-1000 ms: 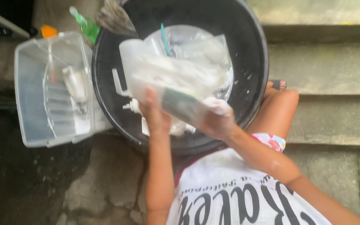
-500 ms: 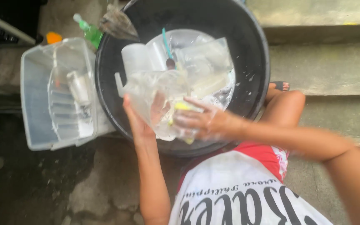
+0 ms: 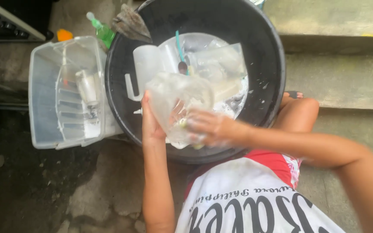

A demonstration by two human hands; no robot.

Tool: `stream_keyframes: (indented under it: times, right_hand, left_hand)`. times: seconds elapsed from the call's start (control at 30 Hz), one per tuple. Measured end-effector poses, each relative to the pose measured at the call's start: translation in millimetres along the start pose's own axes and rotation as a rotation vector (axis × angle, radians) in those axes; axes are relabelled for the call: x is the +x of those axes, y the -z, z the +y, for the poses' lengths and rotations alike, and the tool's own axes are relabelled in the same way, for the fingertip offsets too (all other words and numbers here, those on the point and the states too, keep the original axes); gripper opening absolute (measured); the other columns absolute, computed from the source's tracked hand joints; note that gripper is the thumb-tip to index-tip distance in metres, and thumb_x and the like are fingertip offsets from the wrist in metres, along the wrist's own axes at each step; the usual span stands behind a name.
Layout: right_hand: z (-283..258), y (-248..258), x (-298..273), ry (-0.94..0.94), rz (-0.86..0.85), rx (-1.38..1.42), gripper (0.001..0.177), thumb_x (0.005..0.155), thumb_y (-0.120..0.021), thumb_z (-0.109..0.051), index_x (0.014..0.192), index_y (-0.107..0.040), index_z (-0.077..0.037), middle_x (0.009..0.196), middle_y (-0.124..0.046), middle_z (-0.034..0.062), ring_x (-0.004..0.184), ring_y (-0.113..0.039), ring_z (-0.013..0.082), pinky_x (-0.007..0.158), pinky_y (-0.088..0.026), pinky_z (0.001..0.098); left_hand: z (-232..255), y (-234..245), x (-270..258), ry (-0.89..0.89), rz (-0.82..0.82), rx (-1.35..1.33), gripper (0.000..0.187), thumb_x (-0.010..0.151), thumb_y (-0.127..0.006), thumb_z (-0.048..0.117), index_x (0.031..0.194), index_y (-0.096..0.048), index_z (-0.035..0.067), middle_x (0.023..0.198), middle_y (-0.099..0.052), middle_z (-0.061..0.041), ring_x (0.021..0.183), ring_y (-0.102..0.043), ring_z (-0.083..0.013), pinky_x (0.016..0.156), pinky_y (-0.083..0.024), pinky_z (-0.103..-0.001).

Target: Washing various plastic containers, bottles, and a spoon in a large black basin with soapy water and a sponge.

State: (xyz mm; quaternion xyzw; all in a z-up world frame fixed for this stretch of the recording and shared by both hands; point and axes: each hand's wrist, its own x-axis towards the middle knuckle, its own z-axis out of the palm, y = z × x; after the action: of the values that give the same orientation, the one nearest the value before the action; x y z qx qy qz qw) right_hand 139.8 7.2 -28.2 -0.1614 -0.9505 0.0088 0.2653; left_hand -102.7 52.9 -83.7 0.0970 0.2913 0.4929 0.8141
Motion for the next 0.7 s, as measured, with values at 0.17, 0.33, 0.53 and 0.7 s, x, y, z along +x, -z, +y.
stream_keyframes:
  times: [0.17,0.33,0.53,0.7]
  right_hand:
    - [33,60,4,0.162,-0.061,-0.331,0.032,0.076,-0.070,-0.015,0.108,-0.070,-0.013,0.122,-0.064,0.0107,0.121,-0.063,0.0285,0.114,-0.047,0.0494]
    - [28,54,0,0.226,-0.009,-0.257,0.019,0.086,-0.071,-0.018,0.103,-0.067,-0.010,0.114,-0.065,0.0114,0.116,-0.065,0.0303,0.112,-0.049,0.0481]
    - [62,55,4,0.007,0.041,0.077,0.024,0.084,-0.070,-0.009,0.108,-0.070,-0.009,0.121,-0.066,0.0164,0.119,-0.061,0.0381,0.110,-0.047,0.0526]
    - [72,72,56,0.028,0.150,0.136,0.035,0.073,-0.077,-0.010,0.107,-0.072,0.000,0.115,-0.066,0.0201,0.115,-0.059,0.0382,0.102,-0.044,0.0539]
  left_hand:
    - [3,-6,-10,0.053,0.053,0.020,0.086,0.085,-0.058,0.071,0.147,-0.046,0.012,0.134,-0.052,-0.023,0.118,-0.059,-0.0422,0.089,-0.056,-0.058]
    - [-8,-11,-7,0.078,0.027,0.072,0.080,0.089,-0.057,0.069,0.147,-0.046,0.014,0.138,-0.052,-0.024,0.119,-0.058,-0.0437,0.087,-0.054,-0.058]
    - [-16,-15,-32,-0.463,0.140,0.333,0.076,0.100,-0.054,0.058,0.156,-0.027,0.015,0.154,-0.041,-0.017,0.142,-0.044,-0.0335,0.114,-0.037,-0.055]
    - [10,-74,-92,-1.006,0.115,1.545,0.083,0.093,-0.077,0.044,0.154,-0.029,0.014,0.166,-0.027,-0.016,0.158,-0.025,-0.0295,0.129,-0.021,-0.054]
